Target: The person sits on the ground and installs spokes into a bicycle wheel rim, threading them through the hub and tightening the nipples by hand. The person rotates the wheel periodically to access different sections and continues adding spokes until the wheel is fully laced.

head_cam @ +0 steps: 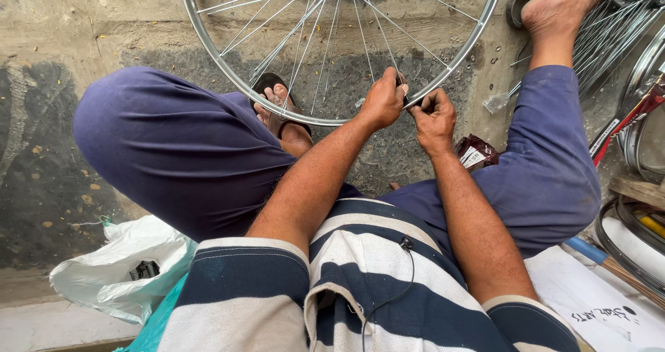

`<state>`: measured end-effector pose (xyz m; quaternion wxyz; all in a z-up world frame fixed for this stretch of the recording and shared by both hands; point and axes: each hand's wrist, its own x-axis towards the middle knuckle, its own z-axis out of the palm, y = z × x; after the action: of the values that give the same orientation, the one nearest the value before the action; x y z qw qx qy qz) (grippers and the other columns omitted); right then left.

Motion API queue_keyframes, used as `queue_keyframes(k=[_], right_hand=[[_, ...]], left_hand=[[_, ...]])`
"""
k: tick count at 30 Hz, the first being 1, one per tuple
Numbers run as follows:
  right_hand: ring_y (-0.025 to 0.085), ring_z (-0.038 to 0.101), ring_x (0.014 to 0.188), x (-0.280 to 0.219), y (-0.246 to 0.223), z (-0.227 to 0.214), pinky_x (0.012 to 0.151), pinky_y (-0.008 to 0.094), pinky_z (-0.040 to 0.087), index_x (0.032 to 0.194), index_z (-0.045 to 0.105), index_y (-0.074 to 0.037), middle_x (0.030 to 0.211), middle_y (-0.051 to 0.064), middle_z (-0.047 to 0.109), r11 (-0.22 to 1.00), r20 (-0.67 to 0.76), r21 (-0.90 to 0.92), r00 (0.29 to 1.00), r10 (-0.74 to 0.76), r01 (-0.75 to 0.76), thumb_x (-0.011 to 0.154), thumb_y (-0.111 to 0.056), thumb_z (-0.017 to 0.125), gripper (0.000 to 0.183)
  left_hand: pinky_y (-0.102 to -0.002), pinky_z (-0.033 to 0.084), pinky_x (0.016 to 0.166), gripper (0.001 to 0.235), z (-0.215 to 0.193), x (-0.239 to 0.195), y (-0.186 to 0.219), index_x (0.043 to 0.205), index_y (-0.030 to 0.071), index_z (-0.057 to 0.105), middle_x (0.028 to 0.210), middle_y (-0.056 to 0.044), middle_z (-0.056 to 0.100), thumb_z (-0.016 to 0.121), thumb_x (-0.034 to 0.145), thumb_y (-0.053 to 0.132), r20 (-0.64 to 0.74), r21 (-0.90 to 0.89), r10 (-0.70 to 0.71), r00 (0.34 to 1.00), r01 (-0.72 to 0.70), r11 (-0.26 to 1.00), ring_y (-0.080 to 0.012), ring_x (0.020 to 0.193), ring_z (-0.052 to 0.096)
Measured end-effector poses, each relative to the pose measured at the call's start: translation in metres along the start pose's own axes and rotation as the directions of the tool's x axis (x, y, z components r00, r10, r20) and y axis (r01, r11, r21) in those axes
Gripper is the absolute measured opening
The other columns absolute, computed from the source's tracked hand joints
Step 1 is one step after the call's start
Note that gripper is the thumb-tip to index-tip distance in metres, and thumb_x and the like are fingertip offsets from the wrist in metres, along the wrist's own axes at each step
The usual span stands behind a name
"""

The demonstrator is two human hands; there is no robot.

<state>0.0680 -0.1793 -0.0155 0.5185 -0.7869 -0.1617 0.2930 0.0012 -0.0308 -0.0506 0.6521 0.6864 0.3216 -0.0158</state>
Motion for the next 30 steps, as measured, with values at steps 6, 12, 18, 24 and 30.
queue_keyframes(k=[6, 12, 18, 24, 30], right_hand=[[0.012, 0.057, 0.081, -0.005, 0.003, 0.005, 0.073, 0.030, 0.053, 0.093, 0.051, -0.008, 0.086, 0.001, 0.056, 0.980, -0.154, -0.197, 0.988, -0.024, -0.007, 0.092, 0.008, 0.077, 0.030], [0.013, 0.070, 0.088, -0.003, 0.006, 0.010, 0.076, 0.030, 0.062, 0.110, 0.062, -0.006, 0.101, 0.004, 0.071, 0.917, -0.039, 0.347, 0.974, 0.221, -0.195, 0.098, 0.000, 0.069, 0.015], [0.016, 0.073, 0.096, -0.001, 0.012, 0.004, 0.085, 0.032, 0.063, 0.116, 0.063, -0.002, 0.106, 0.008, 0.074, 0.953, 0.086, 0.218, 0.976, 0.198, -0.212, 0.093, 0.003, 0.071, 0.024], [0.019, 0.073, 0.094, 0.005, 0.009, -0.006, 0.087, 0.035, 0.064, 0.110, 0.065, 0.000, 0.103, 0.010, 0.074, 0.931, 0.132, 0.244, 0.960, 0.247, -0.272, 0.087, 0.003, 0.076, 0.026], [0.017, 0.070, 0.090, 0.021, 0.006, -0.041, 0.082, 0.033, 0.058, 0.103, 0.072, -0.007, 0.100, 0.007, 0.075, 0.861, 0.015, -0.361, 0.921, 0.390, -0.359, 0.086, -0.010, 0.086, 0.022]], left_hand=[[-0.046, 0.054, 0.083, 0.020, -0.001, 0.000, 0.003, 0.110, 0.005, 0.056, 0.102, -0.017, 0.072, 0.063, 0.098, 0.020, -0.002, -0.032, -0.060, 0.998, 0.060, 0.998, -0.0325, 0.095, 0.071], [-0.042, 0.056, 0.083, 0.031, -0.006, 0.001, 0.007, 0.110, 0.007, 0.057, 0.100, -0.014, 0.073, 0.073, 0.086, 0.019, 0.008, -0.158, -0.010, 1.000, 0.012, 0.987, -0.0291, 0.095, 0.072], [-0.045, 0.052, 0.084, 0.038, -0.013, -0.006, 0.011, 0.115, 0.006, 0.054, 0.101, -0.016, 0.071, 0.078, 0.093, 0.025, -0.004, 0.111, -0.030, 1.000, 0.031, 0.993, -0.0331, 0.096, 0.069], [-0.044, 0.056, 0.083, 0.041, -0.018, -0.005, 0.011, 0.118, 0.006, 0.052, 0.101, -0.015, 0.074, 0.076, 0.089, 0.020, -0.001, -0.006, 0.116, 0.993, -0.116, 0.993, -0.0333, 0.095, 0.073], [-0.043, 0.057, 0.084, 0.042, -0.023, -0.010, 0.022, 0.121, 0.005, 0.047, 0.104, -0.013, 0.073, 0.073, 0.092, 0.019, 0.066, -0.126, 0.105, 0.992, -0.096, 0.987, -0.0283, 0.097, 0.071]])
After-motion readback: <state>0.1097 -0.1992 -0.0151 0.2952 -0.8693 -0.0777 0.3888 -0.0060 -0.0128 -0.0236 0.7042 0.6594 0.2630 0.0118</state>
